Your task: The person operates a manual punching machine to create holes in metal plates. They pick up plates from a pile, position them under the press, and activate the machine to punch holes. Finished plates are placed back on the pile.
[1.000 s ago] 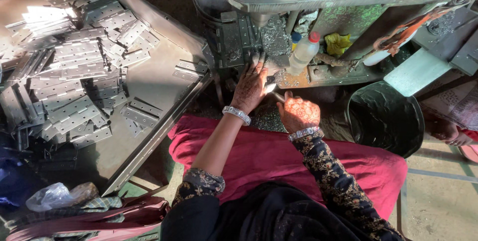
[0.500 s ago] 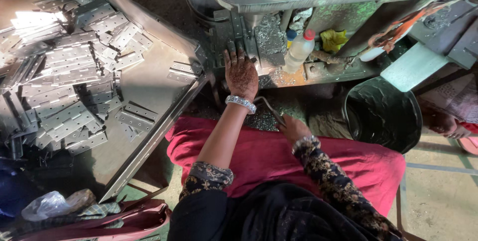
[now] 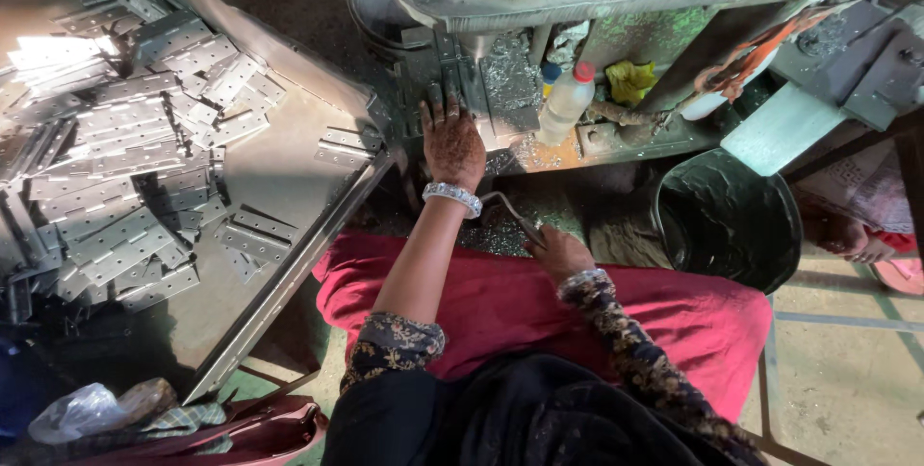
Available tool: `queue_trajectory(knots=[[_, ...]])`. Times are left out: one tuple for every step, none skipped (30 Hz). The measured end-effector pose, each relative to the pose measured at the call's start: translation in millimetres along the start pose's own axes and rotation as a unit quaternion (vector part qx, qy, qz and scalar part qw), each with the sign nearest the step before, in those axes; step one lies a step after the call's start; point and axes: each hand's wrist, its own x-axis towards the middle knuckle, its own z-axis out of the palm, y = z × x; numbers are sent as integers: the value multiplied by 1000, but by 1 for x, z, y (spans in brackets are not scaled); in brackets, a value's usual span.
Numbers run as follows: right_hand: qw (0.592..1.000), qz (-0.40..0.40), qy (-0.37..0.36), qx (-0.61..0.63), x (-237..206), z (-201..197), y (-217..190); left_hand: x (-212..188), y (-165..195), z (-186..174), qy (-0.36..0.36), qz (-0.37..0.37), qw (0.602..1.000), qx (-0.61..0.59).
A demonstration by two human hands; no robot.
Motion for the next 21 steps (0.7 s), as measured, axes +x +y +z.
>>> queue_trajectory(knots=[[1000,19,22,6,-4,1,-2,-1,-1,2,17,4,1000,-11],[1000,6,24,3,-4,-2,-5,-1,-2,3,38,5,999,-14],[1000,2,17,3,-3,-7,-9,-1,-4,4,47,10,999,-19],[1000,5,10,-1,-1,-14,-10,2,-5,5,30,9,999,-18],[999,9,12,-35,4,-22,-13,6,-6,6,21,5,1000,-10],[997,11,13,-69,8,-29,-14,12,-8,7,11,-1,1000,0],[994,17,9,-105,10,-34,-14,17,-8,8,7,-5,1000,4],[994,-6,28,-109,9,-36,-13,20,-7,9,-2,-10,1000,7],[992,-31,48,-111,7,-35,-12,22,-7,9,-10,-14,1000,13],[990,-53,73,-112,4,-33,-11,21,-6,10,-13,-17,1000,7],[997,-21,36,-64,0,-28,-10,21,-6,9,-13,-20,1000,0],[1000,12,-3,-16,-6,-22,-10,18,-6,8,-15,-23,1000,-7],[997,48,-44,32,-10,-18,-10,15,-5,6,2,-12,1000,-5],[998,42,-34,20,-11,-16,-11,13,-6,3,25,-2,1000,-2],[999,30,-21,9,-11,-17,-12,13,-6,-1,53,3,999,5],[1000,19,-16,3,-10,-19,-14,14,-8,-6,15,-7,1000,13],[1000,19,-13,-13,-8,-23,-14,16,-7,-9,-24,-15,999,16],[1000,14,-3,-27,-3,-29,-15,21,-8,-13,-55,-23,998,23],[999,11,7,-41,2,-36,-15,28,-8,-16,-66,-28,997,18],[998,-6,30,-58,5,-40,-16,32,-8,-17,-84,-33,996,11],[996,-20,46,-76,6,-42,-14,36,-6,-17,-109,-38,993,1]])
